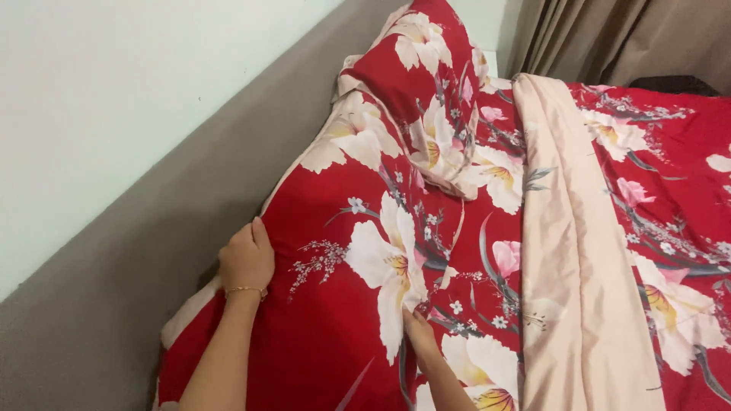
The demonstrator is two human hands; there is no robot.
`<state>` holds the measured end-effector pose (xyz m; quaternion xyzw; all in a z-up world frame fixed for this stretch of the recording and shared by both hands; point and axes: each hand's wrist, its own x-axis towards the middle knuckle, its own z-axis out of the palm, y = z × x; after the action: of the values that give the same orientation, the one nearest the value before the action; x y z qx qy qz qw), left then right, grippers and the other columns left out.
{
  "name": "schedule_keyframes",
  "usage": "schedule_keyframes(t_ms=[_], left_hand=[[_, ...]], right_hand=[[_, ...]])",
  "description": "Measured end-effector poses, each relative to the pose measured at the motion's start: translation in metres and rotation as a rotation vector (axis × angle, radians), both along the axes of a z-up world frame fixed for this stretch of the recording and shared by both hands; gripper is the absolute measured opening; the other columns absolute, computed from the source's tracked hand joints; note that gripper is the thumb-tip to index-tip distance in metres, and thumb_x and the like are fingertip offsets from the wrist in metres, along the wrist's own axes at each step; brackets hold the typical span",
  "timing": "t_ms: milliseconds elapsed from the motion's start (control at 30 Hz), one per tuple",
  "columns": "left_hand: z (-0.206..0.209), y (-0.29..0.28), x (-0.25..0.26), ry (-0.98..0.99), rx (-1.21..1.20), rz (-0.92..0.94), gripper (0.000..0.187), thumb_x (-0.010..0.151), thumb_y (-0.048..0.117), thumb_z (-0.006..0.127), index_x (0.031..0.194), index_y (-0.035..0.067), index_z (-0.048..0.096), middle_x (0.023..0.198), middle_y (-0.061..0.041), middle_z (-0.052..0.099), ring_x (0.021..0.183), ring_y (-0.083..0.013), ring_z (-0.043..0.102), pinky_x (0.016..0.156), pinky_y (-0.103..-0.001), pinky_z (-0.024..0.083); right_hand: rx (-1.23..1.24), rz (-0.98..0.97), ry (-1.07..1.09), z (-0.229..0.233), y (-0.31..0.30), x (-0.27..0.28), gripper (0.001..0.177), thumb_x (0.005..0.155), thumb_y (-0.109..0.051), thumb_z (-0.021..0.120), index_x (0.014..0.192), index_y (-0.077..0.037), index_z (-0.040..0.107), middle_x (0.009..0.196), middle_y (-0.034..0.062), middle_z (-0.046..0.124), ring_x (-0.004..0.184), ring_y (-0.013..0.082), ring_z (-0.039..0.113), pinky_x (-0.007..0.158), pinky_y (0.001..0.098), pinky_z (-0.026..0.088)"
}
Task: The person smooths and folds a red floral duvet on a bed, then folds a pink patterned cloth on the bed. They also handle a white charger and cable on the bedside table, wrapping the cable around the charger before placing it down.
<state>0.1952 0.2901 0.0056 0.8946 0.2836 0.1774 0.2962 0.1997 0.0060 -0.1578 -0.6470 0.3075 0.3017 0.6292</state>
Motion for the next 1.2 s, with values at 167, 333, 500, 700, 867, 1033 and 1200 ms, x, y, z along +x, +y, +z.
schedule_keyframes(t_ms=[167,333,500,700,867,1033,1200], left_hand=[[0.000,-0.021,-0.011,0.130,0.135,0.061,0.048,0.112,0.044,0.032,0.097,0.007,0.059,0.085,-0.015,0.071,0.076,-0.0362,0.065,0.063,-0.053,0.048],[-0.008,-0.029,-0.027,0.096,0.306,0.111,0.050,0.106,0.050,0.041,0.125,0.007,0.057,0.115,-0.022,0.066,0.102,-0.0412,0.064,0.079,-0.057,0.053],[-0.015,-0.050,-0.055,0.009,0.463,0.037,0.060,0.102,0.050,0.043,0.146,0.009,0.047,0.145,-0.027,0.053,0.125,-0.0492,0.053,0.100,-0.067,0.039],[-0.039,-0.077,-0.103,-0.017,0.630,-0.010,0.070,0.101,0.050,0.039,0.160,0.011,0.037,0.161,-0.028,0.036,0.147,-0.0434,0.035,0.113,-0.063,0.031],[-0.082,-0.119,-0.142,0.010,0.782,-0.006,0.073,0.096,0.046,0.044,0.161,0.017,0.032,0.167,-0.025,0.028,0.154,-0.0394,0.027,0.118,-0.064,0.026],[-0.140,-0.186,-0.181,-0.029,0.920,-0.135,0.072,0.087,0.042,0.055,0.156,0.026,0.040,0.167,-0.022,0.030,0.154,-0.0380,0.032,0.116,-0.074,0.026],[-0.164,-0.280,-0.217,0.357,0.641,-0.363,0.068,0.091,0.036,0.060,0.154,0.028,0.035,0.165,-0.020,0.024,0.152,-0.0314,0.026,0.119,-0.069,0.021]], right_hand=[[-0.310,0.170,-0.206,-0.113,-0.009,0.016,0.070,0.097,-0.055,0.043,0.152,-0.011,0.046,0.159,0.0111,0.046,0.148,0.0312,0.044,0.126,0.0416,0.030],[-0.282,0.117,-0.259,-0.061,0.010,-0.013,0.061,0.102,-0.046,0.035,0.155,-0.018,0.044,0.161,0.0103,0.042,0.149,0.0327,0.039,0.126,0.0452,0.028],[-0.135,0.120,-0.271,0.006,-0.002,-0.046,0.072,0.095,-0.052,0.046,0.158,-0.019,0.038,0.162,0.0076,0.042,0.147,0.0279,0.045,0.121,0.0406,0.035],[-0.266,0.146,-0.354,0.016,-0.046,-0.070,0.057,0.094,-0.032,0.058,0.149,-0.020,0.049,0.144,0.0073,0.062,0.128,0.0266,0.063,0.107,0.0404,0.050],[-0.322,0.094,-0.351,-0.004,-0.106,-0.093,0.064,0.090,-0.026,0.058,0.153,-0.020,0.045,0.150,0.0118,0.055,0.122,0.0267,0.066,0.093,0.0418,0.056],[-0.385,0.095,-0.459,-0.029,-0.171,-0.119,0.065,0.085,-0.024,0.058,0.150,-0.021,0.049,0.140,0.0094,0.063,0.113,0.0221,0.070,0.090,0.0371,0.056],[-0.342,0.074,-0.568,-0.053,-0.241,-0.160,0.057,0.089,-0.019,0.061,0.146,-0.018,0.053,0.133,0.0090,0.068,0.108,0.0229,0.069,0.096,0.0350,0.055]])
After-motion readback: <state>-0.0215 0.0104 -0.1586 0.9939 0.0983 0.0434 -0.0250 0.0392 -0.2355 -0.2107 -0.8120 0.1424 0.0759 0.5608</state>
